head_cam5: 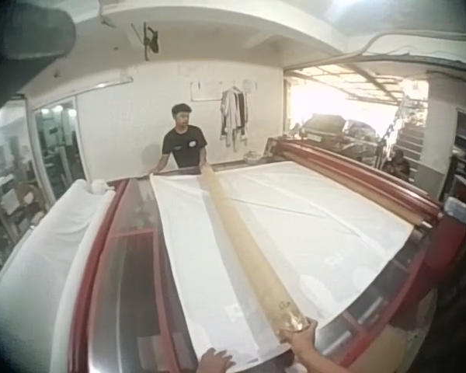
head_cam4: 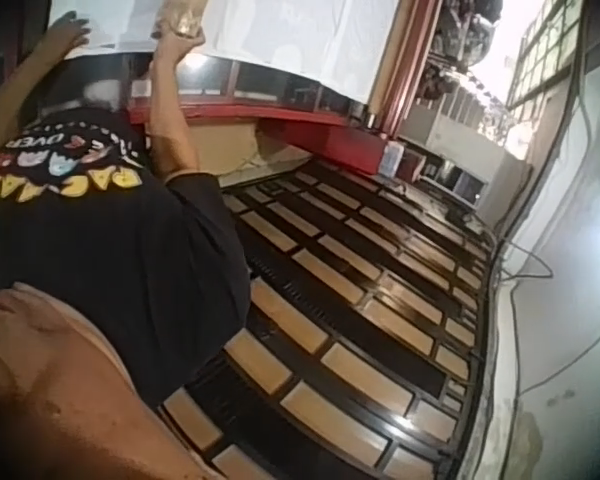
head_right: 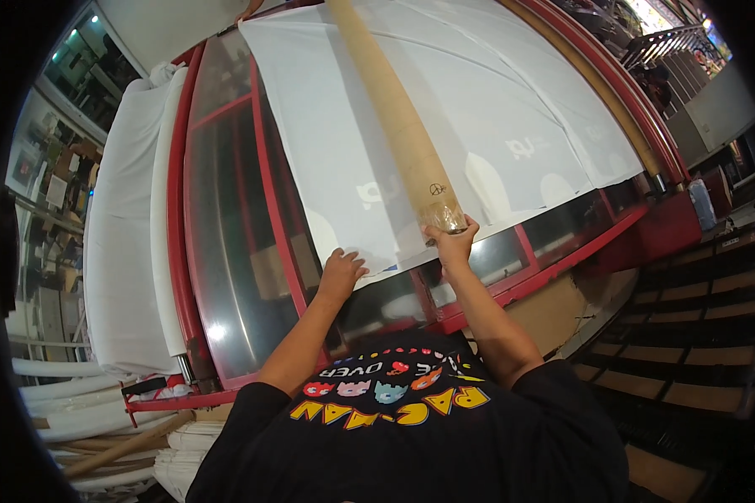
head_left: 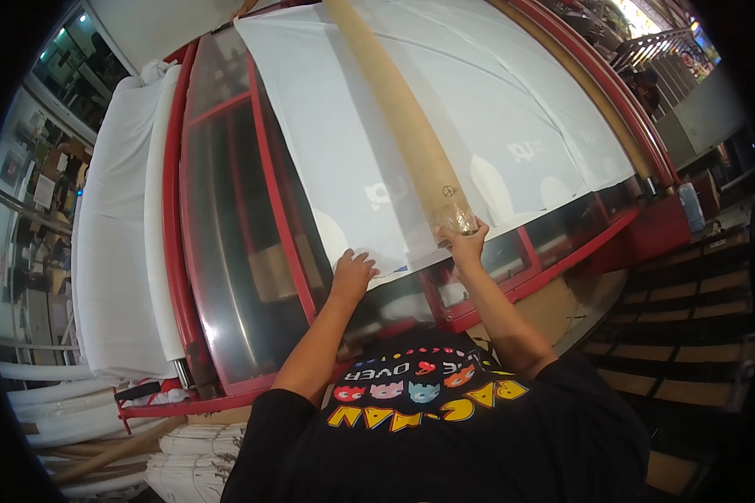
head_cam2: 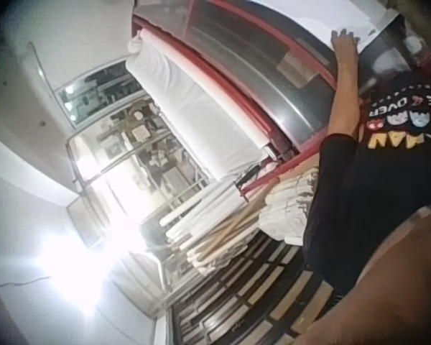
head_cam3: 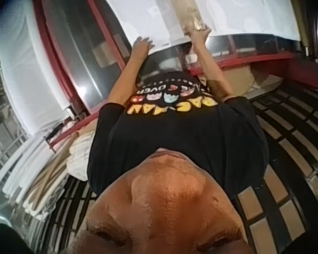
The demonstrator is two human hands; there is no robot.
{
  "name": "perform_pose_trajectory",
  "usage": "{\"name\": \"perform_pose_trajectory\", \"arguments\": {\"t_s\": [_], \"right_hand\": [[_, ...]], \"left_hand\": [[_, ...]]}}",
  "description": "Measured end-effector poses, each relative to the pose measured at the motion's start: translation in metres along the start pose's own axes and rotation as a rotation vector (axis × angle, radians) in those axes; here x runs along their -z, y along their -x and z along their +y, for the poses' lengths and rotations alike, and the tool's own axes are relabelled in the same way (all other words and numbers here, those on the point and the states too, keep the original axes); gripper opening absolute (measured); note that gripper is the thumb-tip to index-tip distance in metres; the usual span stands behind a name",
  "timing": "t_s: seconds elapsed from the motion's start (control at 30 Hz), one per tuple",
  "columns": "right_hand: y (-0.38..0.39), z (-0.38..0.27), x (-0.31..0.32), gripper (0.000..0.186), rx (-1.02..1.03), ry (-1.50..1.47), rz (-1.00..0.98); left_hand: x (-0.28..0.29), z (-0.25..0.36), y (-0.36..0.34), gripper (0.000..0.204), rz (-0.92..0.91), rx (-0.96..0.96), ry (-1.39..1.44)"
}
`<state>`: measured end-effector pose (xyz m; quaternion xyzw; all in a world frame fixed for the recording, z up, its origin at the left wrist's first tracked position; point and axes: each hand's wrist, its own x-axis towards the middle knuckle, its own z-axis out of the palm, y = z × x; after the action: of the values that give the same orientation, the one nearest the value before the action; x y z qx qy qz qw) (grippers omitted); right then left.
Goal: Operating a large sublimation heat press machine to transfer printed designs onto white fabric sheets, including alignment, cutting, and handling the rollers.
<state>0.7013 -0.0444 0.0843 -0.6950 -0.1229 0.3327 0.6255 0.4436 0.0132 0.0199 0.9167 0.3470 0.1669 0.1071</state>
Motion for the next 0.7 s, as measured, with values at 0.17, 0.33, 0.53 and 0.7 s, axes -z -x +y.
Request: {"name": "perform_pose_trajectory", "arguments": {"t_s": [0.17,0.33,0.53,0.7], "right_hand": [[-0.009,-0.002,0.004,0.089,0.005,-0.001,-0.005],[-0.006,-0.005,0.007,0.091,0.04,0.092,0.013],[0.001,-0.014,0.008,0.091,0.047,0.154,0.004],[0.006,-0.02,0.008,0.092,0.087,0.257,0.046]], "left_hand": [[0.006,0.0,0.0,0.022,-0.093,-0.081,-0.034],[0.052,-0.012,0.037,0.026,-0.195,0.081,0.054],[0.093,-0.049,0.108,0.023,-0.259,0.237,0.042],[0.119,-0.082,0.155,0.022,-0.267,0.295,0.037]]}}
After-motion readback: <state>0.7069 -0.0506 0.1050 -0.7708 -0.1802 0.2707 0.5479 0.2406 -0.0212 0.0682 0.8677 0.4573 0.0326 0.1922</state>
